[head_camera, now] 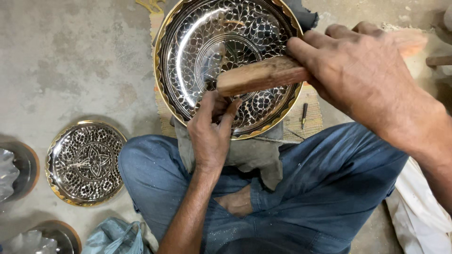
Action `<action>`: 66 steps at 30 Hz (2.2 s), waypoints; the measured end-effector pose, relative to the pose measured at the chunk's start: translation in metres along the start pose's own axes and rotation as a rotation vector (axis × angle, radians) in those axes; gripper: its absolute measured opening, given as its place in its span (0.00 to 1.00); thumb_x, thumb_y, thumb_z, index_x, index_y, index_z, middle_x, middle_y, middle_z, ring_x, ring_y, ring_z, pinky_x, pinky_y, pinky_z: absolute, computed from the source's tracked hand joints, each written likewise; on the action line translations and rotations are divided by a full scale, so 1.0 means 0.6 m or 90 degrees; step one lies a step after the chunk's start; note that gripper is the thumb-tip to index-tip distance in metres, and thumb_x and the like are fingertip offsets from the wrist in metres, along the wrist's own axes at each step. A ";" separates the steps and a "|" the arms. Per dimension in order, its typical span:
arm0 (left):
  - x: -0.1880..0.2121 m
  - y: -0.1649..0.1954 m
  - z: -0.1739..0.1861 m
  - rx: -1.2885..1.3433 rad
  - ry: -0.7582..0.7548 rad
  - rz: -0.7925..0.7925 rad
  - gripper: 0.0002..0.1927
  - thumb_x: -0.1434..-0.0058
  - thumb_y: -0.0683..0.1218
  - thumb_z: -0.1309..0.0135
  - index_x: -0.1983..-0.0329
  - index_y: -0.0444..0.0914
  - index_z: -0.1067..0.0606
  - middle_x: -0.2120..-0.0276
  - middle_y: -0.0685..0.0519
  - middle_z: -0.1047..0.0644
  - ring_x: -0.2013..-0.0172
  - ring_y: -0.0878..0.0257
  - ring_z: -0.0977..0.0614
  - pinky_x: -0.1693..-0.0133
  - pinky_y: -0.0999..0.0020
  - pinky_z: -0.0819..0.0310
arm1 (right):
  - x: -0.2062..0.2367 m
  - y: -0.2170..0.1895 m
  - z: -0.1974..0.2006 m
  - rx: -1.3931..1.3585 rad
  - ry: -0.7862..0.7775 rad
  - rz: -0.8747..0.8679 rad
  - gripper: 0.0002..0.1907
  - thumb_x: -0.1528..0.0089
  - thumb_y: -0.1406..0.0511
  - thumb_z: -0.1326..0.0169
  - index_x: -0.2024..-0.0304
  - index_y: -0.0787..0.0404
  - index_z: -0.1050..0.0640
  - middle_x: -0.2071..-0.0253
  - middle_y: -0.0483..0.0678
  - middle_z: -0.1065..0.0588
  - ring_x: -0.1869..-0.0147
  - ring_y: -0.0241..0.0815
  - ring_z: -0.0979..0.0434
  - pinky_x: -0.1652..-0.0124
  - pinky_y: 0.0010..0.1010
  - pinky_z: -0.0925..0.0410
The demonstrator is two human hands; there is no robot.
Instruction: The person sits cross-legged and uses a wooden mallet and metal punch to emboss a decorative pattern into a silver-colored metal plate. The hands repeatedly strike the punch to create a textured design on the plate's surface.
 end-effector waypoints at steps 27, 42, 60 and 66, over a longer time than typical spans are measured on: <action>0.004 -0.007 0.001 -0.022 0.019 -0.005 0.13 0.32 0.42 0.38 0.48 0.36 0.26 0.65 0.52 0.17 0.67 0.64 0.14 0.66 0.68 0.17 | 0.002 0.013 -0.009 -0.086 -0.090 -0.079 0.19 0.35 0.57 0.39 0.50 0.60 0.30 0.64 0.49 0.22 0.55 0.50 0.19 0.59 0.40 0.26; 0.000 0.001 0.006 -0.026 0.022 0.001 0.11 0.35 0.39 0.37 0.53 0.35 0.26 0.66 0.53 0.17 0.65 0.66 0.13 0.65 0.71 0.16 | -0.009 -0.011 0.016 0.074 0.037 0.003 0.09 0.34 0.61 0.41 0.56 0.54 0.28 0.65 0.44 0.22 0.61 0.42 0.18 0.56 0.41 0.27; 0.002 -0.013 0.004 -0.028 0.028 0.022 0.12 0.35 0.43 0.35 0.52 0.37 0.26 0.67 0.54 0.17 0.67 0.66 0.13 0.67 0.69 0.15 | -0.002 -0.015 -0.001 0.054 0.017 -0.010 0.11 0.35 0.63 0.43 0.53 0.58 0.27 0.62 0.47 0.21 0.60 0.40 0.18 0.57 0.37 0.25; 0.000 -0.003 0.008 -0.016 0.035 0.019 0.12 0.36 0.42 0.34 0.55 0.35 0.26 0.70 0.54 0.18 0.69 0.67 0.14 0.68 0.71 0.18 | -0.006 -0.001 0.003 -0.146 0.021 -0.063 0.14 0.31 0.60 0.42 0.53 0.63 0.28 0.65 0.50 0.23 0.60 0.49 0.19 0.63 0.41 0.27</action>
Point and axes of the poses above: each hand's wrist, its own x-axis away from the middle knuckle, its own z-axis out of the back of the hand, y = z × x, the point moved 7 cm from there along -x, towards the middle knuckle
